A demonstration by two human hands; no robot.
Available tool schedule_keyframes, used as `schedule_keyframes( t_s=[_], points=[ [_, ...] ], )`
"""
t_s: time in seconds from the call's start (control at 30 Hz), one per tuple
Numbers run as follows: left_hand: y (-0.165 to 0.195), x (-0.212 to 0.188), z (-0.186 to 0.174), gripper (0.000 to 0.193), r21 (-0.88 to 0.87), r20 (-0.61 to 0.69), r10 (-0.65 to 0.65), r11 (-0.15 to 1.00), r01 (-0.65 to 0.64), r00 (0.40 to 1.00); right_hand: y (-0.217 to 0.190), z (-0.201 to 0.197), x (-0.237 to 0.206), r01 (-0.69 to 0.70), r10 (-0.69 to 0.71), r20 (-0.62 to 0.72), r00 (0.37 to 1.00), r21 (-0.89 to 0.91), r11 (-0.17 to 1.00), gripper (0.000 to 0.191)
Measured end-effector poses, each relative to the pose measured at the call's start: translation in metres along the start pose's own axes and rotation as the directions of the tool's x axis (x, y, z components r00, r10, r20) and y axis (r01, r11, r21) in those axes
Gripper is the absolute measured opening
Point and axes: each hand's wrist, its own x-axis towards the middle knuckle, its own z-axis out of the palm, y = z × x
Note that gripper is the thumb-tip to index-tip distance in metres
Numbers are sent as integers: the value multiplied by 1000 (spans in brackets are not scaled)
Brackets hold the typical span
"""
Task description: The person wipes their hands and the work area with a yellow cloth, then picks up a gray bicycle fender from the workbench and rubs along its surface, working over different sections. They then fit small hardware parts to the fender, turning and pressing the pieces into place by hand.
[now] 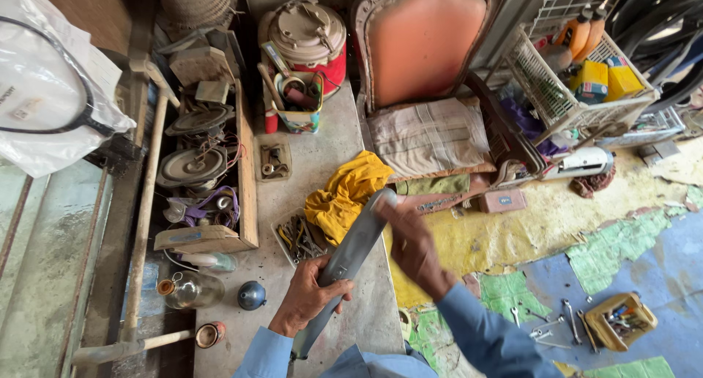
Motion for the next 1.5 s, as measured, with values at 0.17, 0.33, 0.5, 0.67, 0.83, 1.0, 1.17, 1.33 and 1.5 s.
schedule_keyframes(
  t_s=[0.17, 0.33, 0.5, 0.67, 0.83, 1.0, 1.17, 1.33, 1.5],
  points=[
    [1, 0, 3, 21, -118, -24, -27, 993, 24, 999, -13, 4, -8, -138, 193, 305, 932, -194, 971, 67],
    [2, -2, -2, 22, -205, 41, -8, 979, 16, 999, -15, 8, -5, 128, -158, 95, 983, 264, 956, 72],
    [-2, -1, -7, 23, -322, 87, -73, 942, 97, 994, -3, -4, 13, -33, 45, -140, 989, 89, 995, 60],
    [-5, 7, -15, 25, -482, 45, -159, 861, 161, 986, -34, -2, 0, 70, -86, 94, 992, 162, 984, 68],
    [-21, 9, -18, 28, -475, 99, -137, 864, 168, 986, -7, -5, 11, -70, 68, 17, 998, 138, 988, 73],
    [-25, 15, -20, 28, -519, 93, -132, 839, 161, 987, -22, 8, -2, -9, 10, -16, 1000, 87, 996, 73],
    [-25, 13, -21, 29, -548, 61, -134, 824, 145, 989, -35, 16, -16, 20, -38, 101, 994, 174, 985, 70],
    [-24, 7, -13, 28, -488, 89, -117, 861, 146, 989, -1, -2, 8, -71, 76, -119, 990, 42, 997, 62],
    [-8, 2, -6, 28, -474, 57, -132, 869, 143, 990, -40, 2, -10, -53, 48, 30, 998, 191, 980, 64]
  ],
)
